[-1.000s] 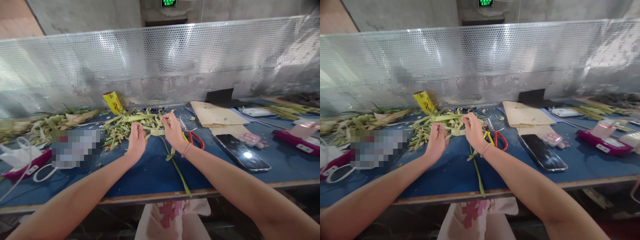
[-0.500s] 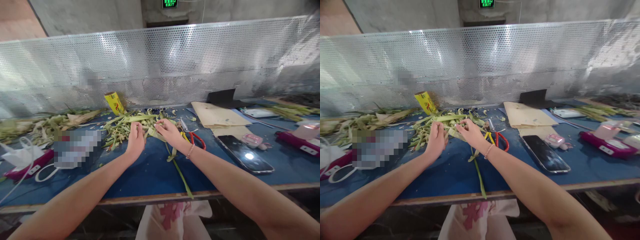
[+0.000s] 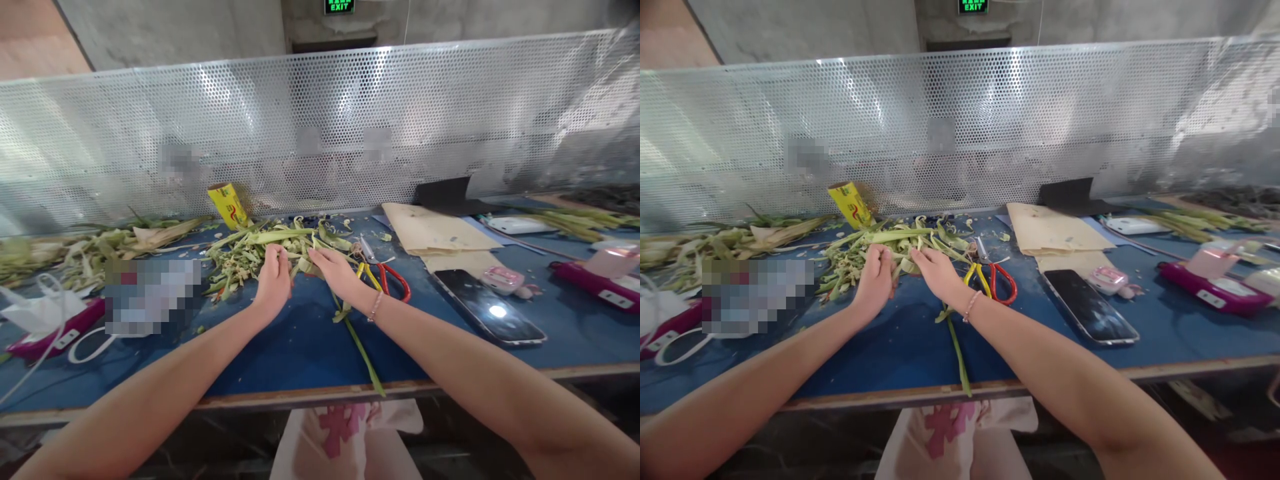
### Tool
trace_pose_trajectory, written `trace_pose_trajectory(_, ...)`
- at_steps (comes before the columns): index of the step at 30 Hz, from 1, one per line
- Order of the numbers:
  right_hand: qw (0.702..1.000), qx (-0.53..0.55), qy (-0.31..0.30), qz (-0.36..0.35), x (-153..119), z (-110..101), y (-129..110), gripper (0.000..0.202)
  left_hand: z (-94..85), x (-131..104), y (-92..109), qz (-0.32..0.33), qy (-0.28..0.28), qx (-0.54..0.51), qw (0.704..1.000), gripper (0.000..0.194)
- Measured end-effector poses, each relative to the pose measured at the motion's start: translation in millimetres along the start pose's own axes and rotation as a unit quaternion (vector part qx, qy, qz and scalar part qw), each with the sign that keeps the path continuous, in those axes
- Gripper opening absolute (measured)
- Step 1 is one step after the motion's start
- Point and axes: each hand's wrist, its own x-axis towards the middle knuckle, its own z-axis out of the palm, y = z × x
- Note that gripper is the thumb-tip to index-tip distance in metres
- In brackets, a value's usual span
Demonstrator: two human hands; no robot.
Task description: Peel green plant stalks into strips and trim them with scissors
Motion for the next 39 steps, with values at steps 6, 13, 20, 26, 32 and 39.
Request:
trace_pose_trajectory(6,0.997,-0.070,0.026,-0.029,-2.7,0.9,-4.4,0.016,5.3,4.8,0.4,-0.055,-0.049,-0.072,0.995,0.014)
trace_pose_trajectory(13,0.986,-0.133,0.029,-0.092,-5.1,9.3,-3.3,0.017,7.5,5.4,1.1,-0.087,-0.051,-0.053,0.993,0.016)
trace_pose_trajectory(20,0.988,-0.122,0.038,-0.082,-6.3,7.1,-7.7,0.015,1.5,7.0,-0.2,-0.047,-0.019,0.001,0.999,0.014)
trace_pose_trajectory(26,0.997,0.009,0.029,-0.076,-4.3,5.2,-7.6,0.014,2.5,5.4,-0.6,-0.020,-0.006,-0.039,0.999,0.015)
trace_pose_trajectory(32,0.997,0.036,0.023,-0.061,-4.2,3.6,-9.3,0.018,0.7,2.2,4.8,-0.005,0.007,-0.076,0.997,0.021)
trace_pose_trajectory(39,0.998,0.031,0.016,-0.051,-1.5,-0.2,-5.0,0.014,2.0,3.9,5.3,-0.027,-0.035,-0.183,0.982,0.020)
